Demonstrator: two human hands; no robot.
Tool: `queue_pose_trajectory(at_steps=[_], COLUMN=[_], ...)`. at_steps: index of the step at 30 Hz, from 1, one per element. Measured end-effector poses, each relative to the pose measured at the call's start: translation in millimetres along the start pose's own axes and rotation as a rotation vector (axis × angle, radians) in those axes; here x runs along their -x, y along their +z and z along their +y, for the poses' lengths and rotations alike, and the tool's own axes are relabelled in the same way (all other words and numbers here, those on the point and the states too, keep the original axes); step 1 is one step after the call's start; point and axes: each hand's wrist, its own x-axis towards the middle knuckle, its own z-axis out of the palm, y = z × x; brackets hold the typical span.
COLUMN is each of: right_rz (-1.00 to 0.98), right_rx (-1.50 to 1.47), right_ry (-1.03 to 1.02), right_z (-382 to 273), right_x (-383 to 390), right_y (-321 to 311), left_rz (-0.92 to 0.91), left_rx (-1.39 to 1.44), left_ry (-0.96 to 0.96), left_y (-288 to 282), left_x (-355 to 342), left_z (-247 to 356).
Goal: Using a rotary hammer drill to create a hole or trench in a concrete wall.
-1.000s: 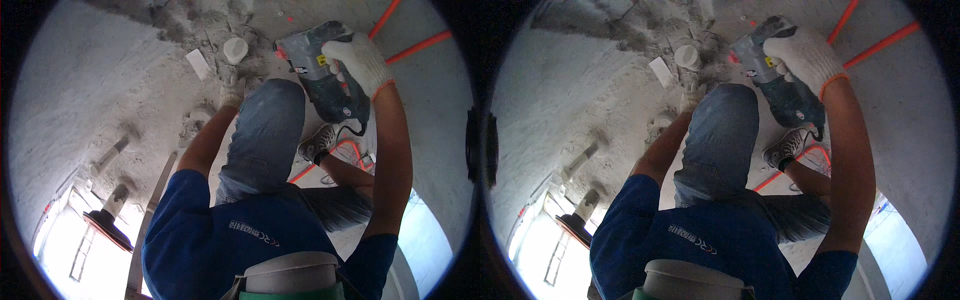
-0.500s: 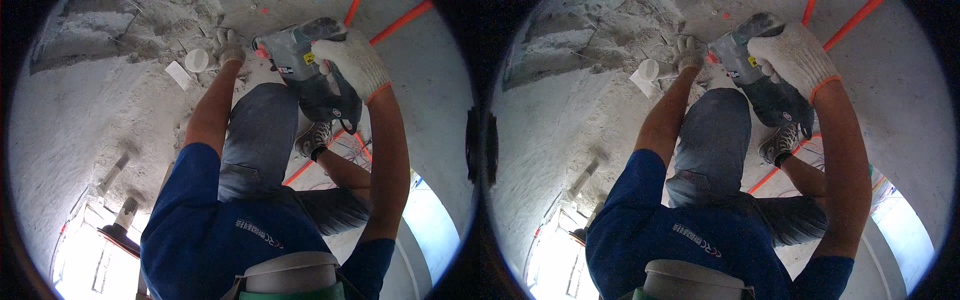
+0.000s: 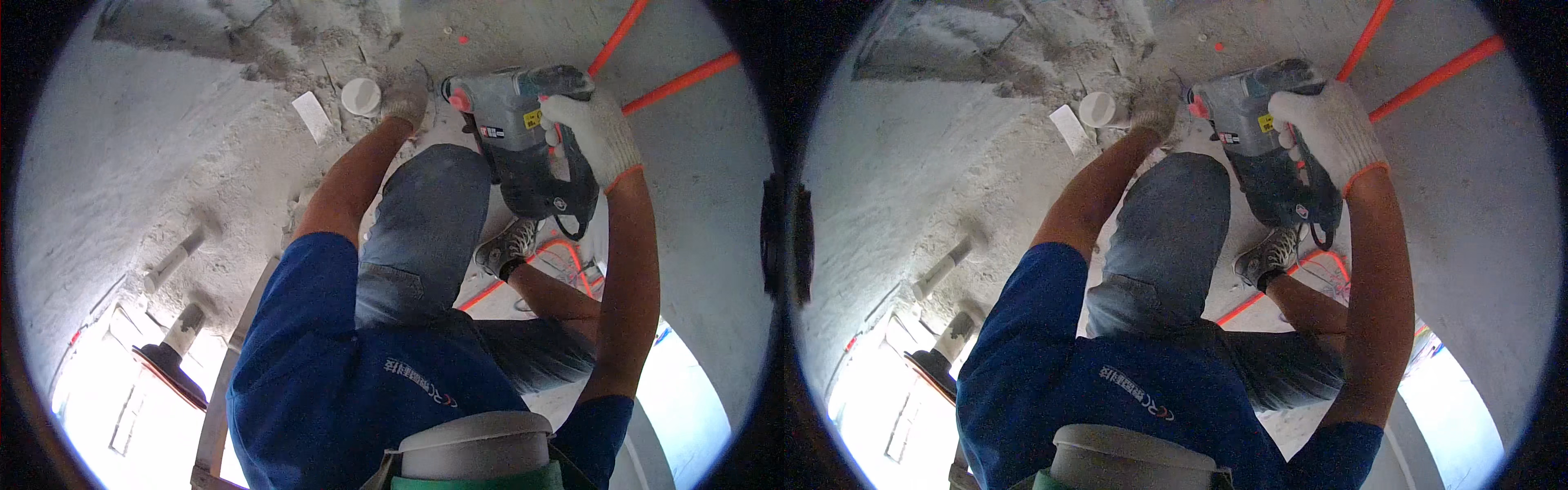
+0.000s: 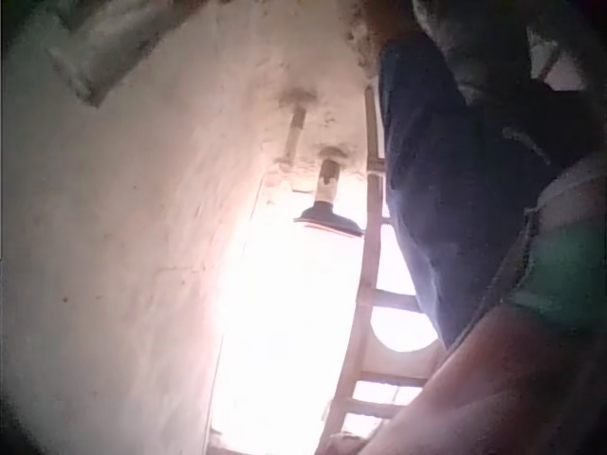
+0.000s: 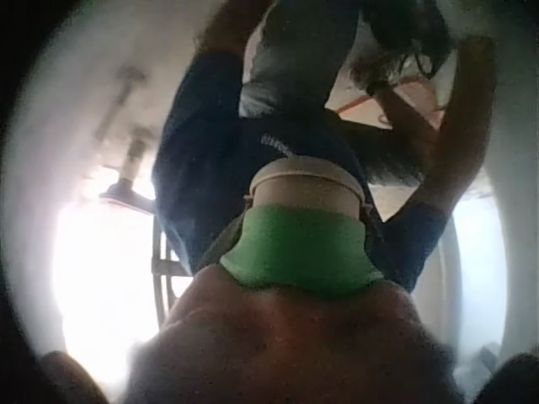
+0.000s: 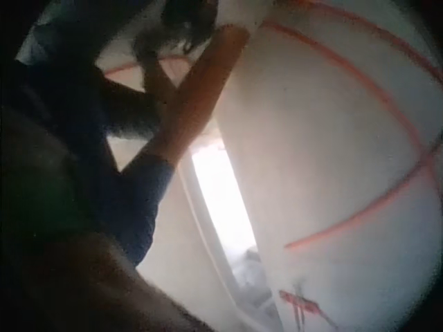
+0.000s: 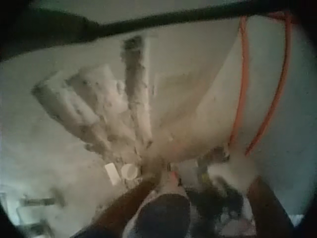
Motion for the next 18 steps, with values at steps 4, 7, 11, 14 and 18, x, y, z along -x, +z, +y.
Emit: queue_pose_trajectory(at_steps=[4, 7, 11, 14, 18], right_rz=[0.026, -0.019, 0.010, -0.025, 0.011], right_rx=[-0.054, -0.058, -0.214, -0.383, -0.575], right_ry=[0.031, -0.012, 0.133, 0.119, 0.079], right_z=[-14, -18, -16, -12, -4], right_x=[6, 9, 15, 24, 44], right_y=[6, 6, 7, 16, 38], left_rz=[-0.025, -0.174, 0.114, 0.714, 0.661], left_rx=[0.150, 0.474, 0.787, 0.755, 1.023], left_ry=[0.004, -0.211, -0.522, -0.228, 0.134], left_y=[9, -8, -100, -193, -247], left_x=[82, 161, 198, 205, 194], left_z=[-18, -50, -86, -63, 42])
